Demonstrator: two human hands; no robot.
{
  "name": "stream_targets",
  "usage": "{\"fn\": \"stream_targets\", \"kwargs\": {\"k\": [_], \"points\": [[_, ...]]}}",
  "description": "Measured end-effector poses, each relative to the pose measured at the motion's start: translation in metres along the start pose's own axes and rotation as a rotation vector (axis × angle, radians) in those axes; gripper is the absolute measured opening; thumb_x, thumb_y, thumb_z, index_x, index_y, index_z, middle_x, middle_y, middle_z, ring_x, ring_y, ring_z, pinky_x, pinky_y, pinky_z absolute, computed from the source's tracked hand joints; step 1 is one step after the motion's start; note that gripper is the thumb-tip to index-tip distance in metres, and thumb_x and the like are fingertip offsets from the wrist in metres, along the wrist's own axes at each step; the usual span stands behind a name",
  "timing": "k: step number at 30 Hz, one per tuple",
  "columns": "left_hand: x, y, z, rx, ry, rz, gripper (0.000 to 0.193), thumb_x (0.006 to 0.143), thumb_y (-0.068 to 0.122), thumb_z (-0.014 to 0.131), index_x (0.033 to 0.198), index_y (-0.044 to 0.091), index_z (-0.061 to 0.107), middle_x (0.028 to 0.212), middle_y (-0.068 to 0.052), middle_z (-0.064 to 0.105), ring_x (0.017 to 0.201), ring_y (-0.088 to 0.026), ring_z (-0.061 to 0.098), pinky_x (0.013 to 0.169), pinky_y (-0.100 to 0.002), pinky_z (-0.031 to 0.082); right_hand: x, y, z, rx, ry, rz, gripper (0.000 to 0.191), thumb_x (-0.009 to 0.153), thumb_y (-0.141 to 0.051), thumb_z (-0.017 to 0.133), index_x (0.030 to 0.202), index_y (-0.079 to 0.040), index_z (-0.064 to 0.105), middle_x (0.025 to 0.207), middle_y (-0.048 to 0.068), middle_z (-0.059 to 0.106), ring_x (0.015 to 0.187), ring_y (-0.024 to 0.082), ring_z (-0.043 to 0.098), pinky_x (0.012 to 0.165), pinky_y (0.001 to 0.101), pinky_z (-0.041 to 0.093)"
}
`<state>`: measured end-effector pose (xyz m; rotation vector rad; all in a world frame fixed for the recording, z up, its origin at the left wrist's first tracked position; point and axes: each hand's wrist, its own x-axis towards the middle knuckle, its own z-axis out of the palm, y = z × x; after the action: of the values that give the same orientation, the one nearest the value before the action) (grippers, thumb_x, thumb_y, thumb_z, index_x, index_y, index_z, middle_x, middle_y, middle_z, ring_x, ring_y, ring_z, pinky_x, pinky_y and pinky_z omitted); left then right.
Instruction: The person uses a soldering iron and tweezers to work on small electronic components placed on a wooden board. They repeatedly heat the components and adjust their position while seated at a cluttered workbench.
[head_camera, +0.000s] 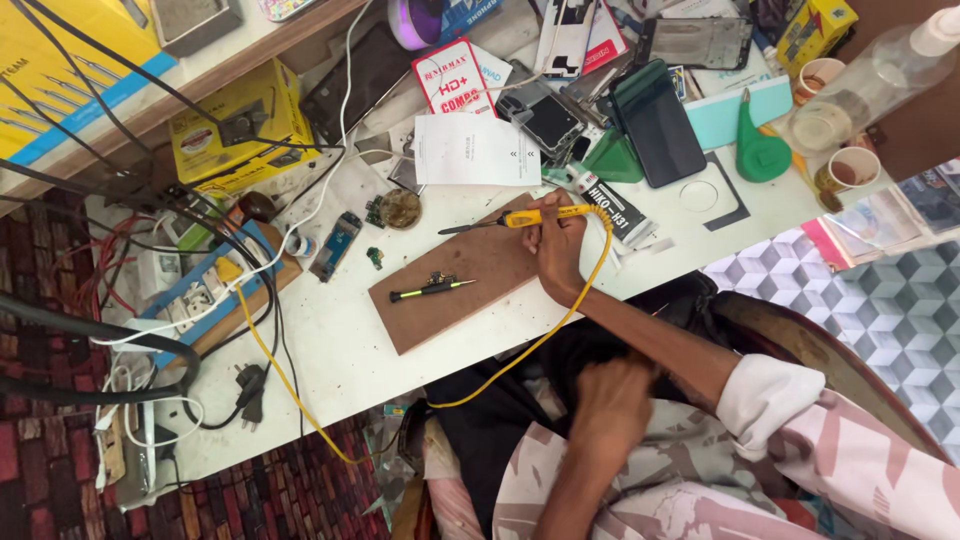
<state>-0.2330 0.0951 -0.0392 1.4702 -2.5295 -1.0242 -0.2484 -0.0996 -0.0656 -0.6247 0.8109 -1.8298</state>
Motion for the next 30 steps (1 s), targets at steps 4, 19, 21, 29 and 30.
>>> {"fn": "stream_targets", "kwargs": {"k": [4,19,21,29,30], "points": [[0.102,-0.002,0.076,0.235,0.268,-0.04,0.04,0.106,0.022,0.057,0.136,-0.004,0.063,0.11,-0.021,0.071,0.108,-0.039,0.066,0.095,-0.055,0.047,-0.002,-0.018,0.014,-0.076,-0.022,-0.003,0.038,0.112,-0.034,0.054,0.091,-0.002,0.057,0.061,0.0,0.044,0.049,0.006,0.04,0.045,0.0241,0.034],[0.124,-0.011,0.082,0.49,0.176,0.005,0.074,0.078,0.026,0.066,0.141,-0.01,0.048,0.136,-0.028,0.049,0.129,-0.042,0.045,0.115,-0.059,0.029,-0.007,-0.037,0.03,-0.014,-0.023,0.045,0.023,0.106,-0.026,0.055,0.095,-0.006,0.052,0.081,0.004,0.061,0.048,0.008,0.043,0.04,0.025,0.034],[0.112,-0.007,0.088,0.476,0.195,0.048,0.069,0.076,0.021,0.067,0.137,-0.008,0.054,0.127,-0.026,0.055,0.122,-0.039,0.051,0.113,-0.058,0.033,-0.007,-0.033,0.025,-0.007,-0.059,0.065,0.025,0.109,-0.026,0.056,0.096,-0.005,0.054,0.068,0.002,0.05,0.047,0.008,0.041,0.04,0.0245,0.031],[-0.036,0.05,0.014,0.004,0.429,0.298,0.015,0.088,-0.004,0.067,0.103,-0.001,0.064,0.097,-0.015,0.07,0.097,-0.027,0.07,0.1,-0.044,0.045,-0.002,-0.023,0.009,-0.085,-0.129,0.1,0.028,0.111,-0.026,0.053,0.093,-0.005,0.055,0.06,0.001,0.043,0.046,0.007,0.039,0.042,0.025,0.032],[-0.044,0.058,-0.008,-0.113,0.466,0.294,0.02,0.087,-0.007,0.065,0.105,0.0,0.064,0.095,-0.014,0.071,0.092,-0.026,0.07,0.097,-0.041,0.046,-0.001,-0.021,0.009,-0.093,-0.139,0.096,0.029,0.112,-0.027,0.052,0.093,-0.004,0.056,0.059,0.001,0.043,0.046,0.007,0.039,0.043,0.0248,0.032]]}}
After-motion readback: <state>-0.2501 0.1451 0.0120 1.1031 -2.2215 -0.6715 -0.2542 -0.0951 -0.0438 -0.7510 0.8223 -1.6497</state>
